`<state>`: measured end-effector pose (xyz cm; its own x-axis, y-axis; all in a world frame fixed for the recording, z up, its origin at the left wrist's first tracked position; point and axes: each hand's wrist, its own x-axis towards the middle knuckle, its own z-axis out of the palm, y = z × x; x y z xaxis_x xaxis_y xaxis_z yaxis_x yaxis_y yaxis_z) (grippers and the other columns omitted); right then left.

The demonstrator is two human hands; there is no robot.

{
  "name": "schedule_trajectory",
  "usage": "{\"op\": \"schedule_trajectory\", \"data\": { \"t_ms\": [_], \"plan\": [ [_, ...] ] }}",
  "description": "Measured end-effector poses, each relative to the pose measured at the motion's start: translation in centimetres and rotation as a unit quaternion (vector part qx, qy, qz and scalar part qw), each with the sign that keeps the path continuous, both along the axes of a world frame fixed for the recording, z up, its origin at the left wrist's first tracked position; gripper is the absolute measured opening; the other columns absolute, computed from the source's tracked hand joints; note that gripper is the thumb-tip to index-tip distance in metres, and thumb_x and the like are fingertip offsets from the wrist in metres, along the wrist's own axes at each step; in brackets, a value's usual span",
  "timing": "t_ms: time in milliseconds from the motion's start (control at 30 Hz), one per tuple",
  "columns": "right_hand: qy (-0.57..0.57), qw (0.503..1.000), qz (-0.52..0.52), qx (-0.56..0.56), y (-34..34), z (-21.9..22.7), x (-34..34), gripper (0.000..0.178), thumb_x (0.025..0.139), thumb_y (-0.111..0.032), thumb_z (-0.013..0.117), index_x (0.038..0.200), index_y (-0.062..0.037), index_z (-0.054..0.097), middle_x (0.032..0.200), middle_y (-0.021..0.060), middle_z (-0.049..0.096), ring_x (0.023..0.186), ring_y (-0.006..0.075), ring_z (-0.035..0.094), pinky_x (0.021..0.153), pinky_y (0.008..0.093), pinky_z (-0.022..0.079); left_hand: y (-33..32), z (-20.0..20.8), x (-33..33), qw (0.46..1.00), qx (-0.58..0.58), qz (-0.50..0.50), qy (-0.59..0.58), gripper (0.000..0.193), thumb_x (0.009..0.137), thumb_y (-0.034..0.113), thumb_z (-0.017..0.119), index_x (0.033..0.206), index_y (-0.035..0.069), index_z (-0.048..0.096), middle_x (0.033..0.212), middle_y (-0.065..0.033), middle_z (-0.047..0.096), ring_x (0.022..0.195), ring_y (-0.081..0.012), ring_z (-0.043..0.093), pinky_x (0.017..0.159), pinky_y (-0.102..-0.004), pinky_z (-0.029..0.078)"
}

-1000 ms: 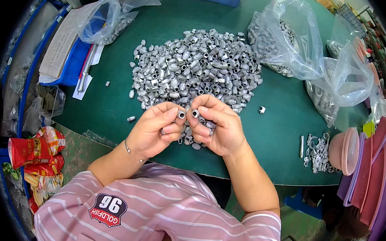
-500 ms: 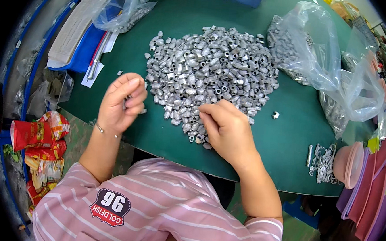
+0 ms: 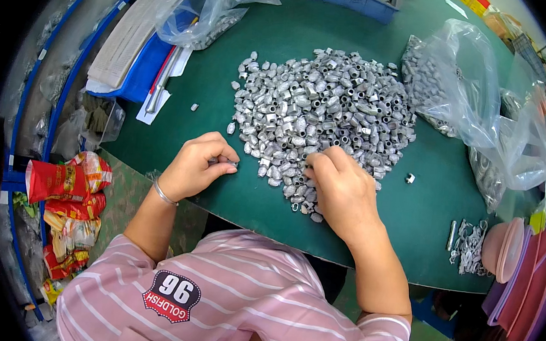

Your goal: The person sits at a green workbench and repeatedly picks up small silver metal components from a large pile. They insert a small ring into each component and place the assembled pieces into a blue bin. The person occasionally uses a small metal tool to assist with the assembly.

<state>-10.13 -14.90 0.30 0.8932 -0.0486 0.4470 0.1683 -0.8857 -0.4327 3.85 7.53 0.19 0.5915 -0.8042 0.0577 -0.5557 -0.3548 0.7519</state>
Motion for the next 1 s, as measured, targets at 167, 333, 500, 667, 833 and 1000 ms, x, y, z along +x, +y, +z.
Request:
{"op": "schedule_trajectory", "data": {
  "t_ms": [167,333,500,667,833,1000],
  "plan": [
    [-0.049,0.984,0.077,0.154,0.3,0.4,-0.1,0.019,0.073,-0.002,0.069,0.090,-0.0029,0.059,0.079,0.0108,0.057,0.065,0.0256,0.058,0.055,0.0327,0.047,-2.5,0.4,-1.8,0.985,-0.169,-0.005,-0.021,0.015,0.071,0.003,0.073,0.082,0.001,0.064,0.078,-0.0078,0.059,0.069,-0.0177,0.057,0.060,-0.0263,0.045],
    [-0.099,0.968,0.102,0.205,0.3,0.5,-0.1,0.020,0.072,-0.001,0.070,0.089,-0.0027,0.061,0.080,0.0110,0.058,0.067,0.0235,0.058,0.057,0.0303,0.047,-4.7,1.0,-3.5,0.968,-0.247,-0.048,-0.015,0.017,0.070,0.001,0.072,0.085,0.001,0.063,0.081,-0.0094,0.060,0.069,-0.0175,0.057,0.060,-0.0258,0.046],
    [-0.097,0.949,0.088,0.288,0.3,0.5,-0.4,0.018,0.074,0.000,0.068,0.090,-0.0015,0.060,0.086,0.0103,0.058,0.073,0.0194,0.057,0.062,0.0279,0.047,-6.1,0.4,-4.2,0.951,-0.305,-0.040,0.012,0.016,0.074,0.001,0.071,0.087,0.000,0.062,0.082,-0.0085,0.060,0.068,-0.0145,0.057,0.058,-0.0241,0.046],
    [0.033,0.759,0.082,0.645,0.6,0.0,-0.6,0.022,0.084,-0.003,0.061,0.104,0.0002,0.055,0.087,0.0081,0.057,0.065,0.0084,0.051,0.050,0.0203,0.041,-6.6,0.0,-5.5,0.828,-0.317,0.035,0.461,0.016,0.083,0.004,0.065,0.097,0.002,0.057,0.084,-0.0062,0.060,0.056,-0.0063,0.048,0.050,-0.0189,0.039],
    [0.109,0.497,0.085,0.857,-0.6,-0.9,0.0,0.018,0.090,-0.008,0.051,0.107,-0.0004,0.052,0.086,0.0098,0.057,0.056,0.0071,0.042,0.042,0.0179,0.034,-8.4,-0.9,-5.0,0.699,-0.347,0.018,0.625,0.011,0.091,0.009,0.053,0.101,0.004,0.055,0.083,-0.0076,0.062,0.051,-0.0029,0.038,0.044,-0.0164,0.029],
    [0.101,0.411,0.103,0.900,-1.5,-1.0,0.1,0.014,0.091,-0.010,0.047,0.101,-0.0004,0.053,0.083,0.0119,0.056,0.053,0.0087,0.043,0.040,0.0189,0.034,-8.1,-1.5,-4.2,0.634,-0.370,-0.016,0.679,0.014,0.094,0.008,0.046,0.103,0.002,0.055,0.086,-0.0072,0.059,0.052,-0.0025,0.036,0.043,-0.0157,0.029]
  ]
}}
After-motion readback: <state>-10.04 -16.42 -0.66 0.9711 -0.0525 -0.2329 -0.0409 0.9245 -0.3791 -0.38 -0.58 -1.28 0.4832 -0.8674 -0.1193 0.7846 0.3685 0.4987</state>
